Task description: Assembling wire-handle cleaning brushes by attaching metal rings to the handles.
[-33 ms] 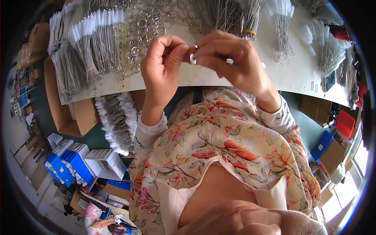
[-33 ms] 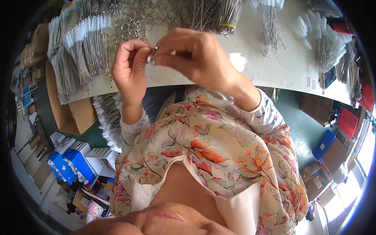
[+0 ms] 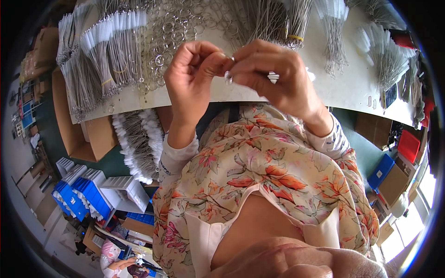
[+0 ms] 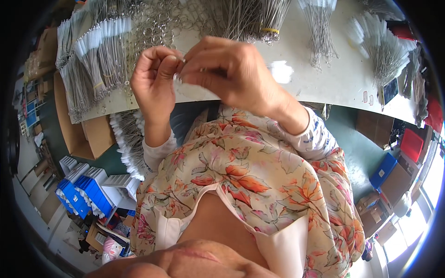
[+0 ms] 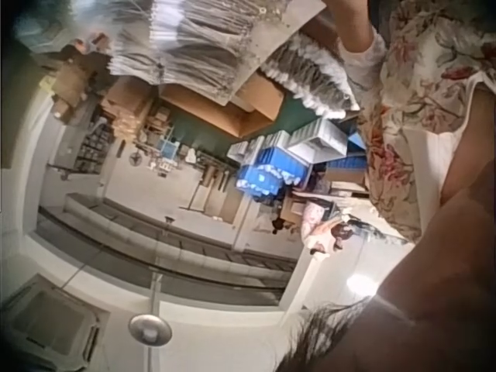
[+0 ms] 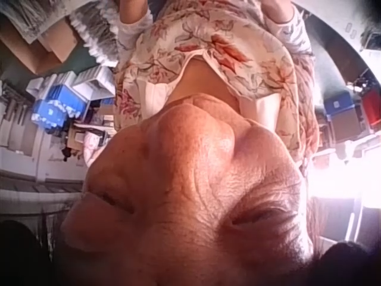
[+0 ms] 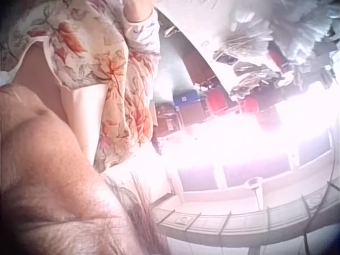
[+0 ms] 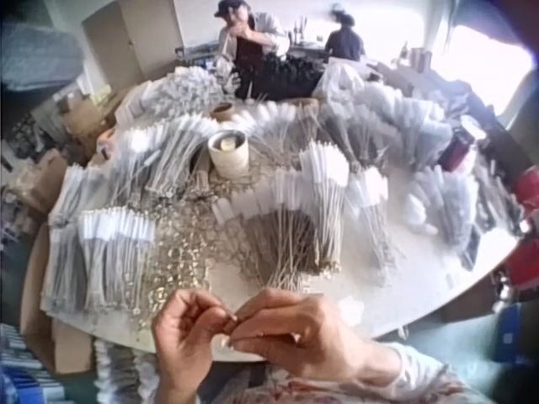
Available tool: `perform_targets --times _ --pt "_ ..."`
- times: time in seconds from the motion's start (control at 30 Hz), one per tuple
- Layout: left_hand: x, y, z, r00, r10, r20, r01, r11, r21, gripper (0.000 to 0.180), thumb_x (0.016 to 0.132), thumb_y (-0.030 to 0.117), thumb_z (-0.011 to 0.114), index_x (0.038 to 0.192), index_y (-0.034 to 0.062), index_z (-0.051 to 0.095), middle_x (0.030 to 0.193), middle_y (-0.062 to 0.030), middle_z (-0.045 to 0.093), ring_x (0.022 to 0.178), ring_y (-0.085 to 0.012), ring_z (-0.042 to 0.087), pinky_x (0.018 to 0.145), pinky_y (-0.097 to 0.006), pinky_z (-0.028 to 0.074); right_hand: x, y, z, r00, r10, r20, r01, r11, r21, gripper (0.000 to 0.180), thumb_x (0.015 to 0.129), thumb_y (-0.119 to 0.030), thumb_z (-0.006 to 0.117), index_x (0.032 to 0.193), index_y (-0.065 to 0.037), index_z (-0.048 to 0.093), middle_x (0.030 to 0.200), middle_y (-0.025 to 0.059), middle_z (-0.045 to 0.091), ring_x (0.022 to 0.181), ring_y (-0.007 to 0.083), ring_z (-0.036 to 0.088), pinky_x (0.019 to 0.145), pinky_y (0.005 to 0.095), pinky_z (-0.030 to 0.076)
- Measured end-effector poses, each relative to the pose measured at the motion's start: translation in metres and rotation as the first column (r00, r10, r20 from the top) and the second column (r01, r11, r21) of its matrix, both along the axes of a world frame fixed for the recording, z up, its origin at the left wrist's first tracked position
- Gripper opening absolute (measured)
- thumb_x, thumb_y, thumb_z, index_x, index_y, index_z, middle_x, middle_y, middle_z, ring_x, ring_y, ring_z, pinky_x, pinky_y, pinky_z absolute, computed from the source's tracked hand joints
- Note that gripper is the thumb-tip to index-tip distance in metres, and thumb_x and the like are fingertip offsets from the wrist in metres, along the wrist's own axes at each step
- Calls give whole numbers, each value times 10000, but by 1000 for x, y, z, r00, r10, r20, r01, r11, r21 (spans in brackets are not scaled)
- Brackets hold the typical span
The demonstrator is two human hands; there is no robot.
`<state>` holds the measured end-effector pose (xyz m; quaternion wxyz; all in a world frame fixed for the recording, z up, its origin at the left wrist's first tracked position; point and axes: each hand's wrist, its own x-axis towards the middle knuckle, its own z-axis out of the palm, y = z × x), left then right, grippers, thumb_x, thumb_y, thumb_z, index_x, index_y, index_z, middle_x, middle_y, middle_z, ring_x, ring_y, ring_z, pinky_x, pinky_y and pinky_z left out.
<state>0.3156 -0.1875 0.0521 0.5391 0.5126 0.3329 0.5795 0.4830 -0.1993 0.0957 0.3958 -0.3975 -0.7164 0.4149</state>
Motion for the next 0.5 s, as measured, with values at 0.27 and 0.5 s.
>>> perform_targets --times 0.27,0.5 --pt "-14 -11 11 936 -270 224 291 955 -64 237 809 -41 605 1045 -56 593 973 -136 629 870 -151 622 717 -240 535 -2 -14 -13 951 -186 248 -53 691 720 314 524 -126 602 825 -64 665 925 -10 593 659 120 603 497 255 468" --pt "-23 -15 30 979 -167 -114 165 986 -27 285 748 -124 612 1025 -57 610 981 -133 629 861 -172 634 753 -253 540 -3 -13 -9 978 -68 198 -44 858 512 182 645 -63 648 825 -41 671 883 33 605 616 140 573 503 265 466"
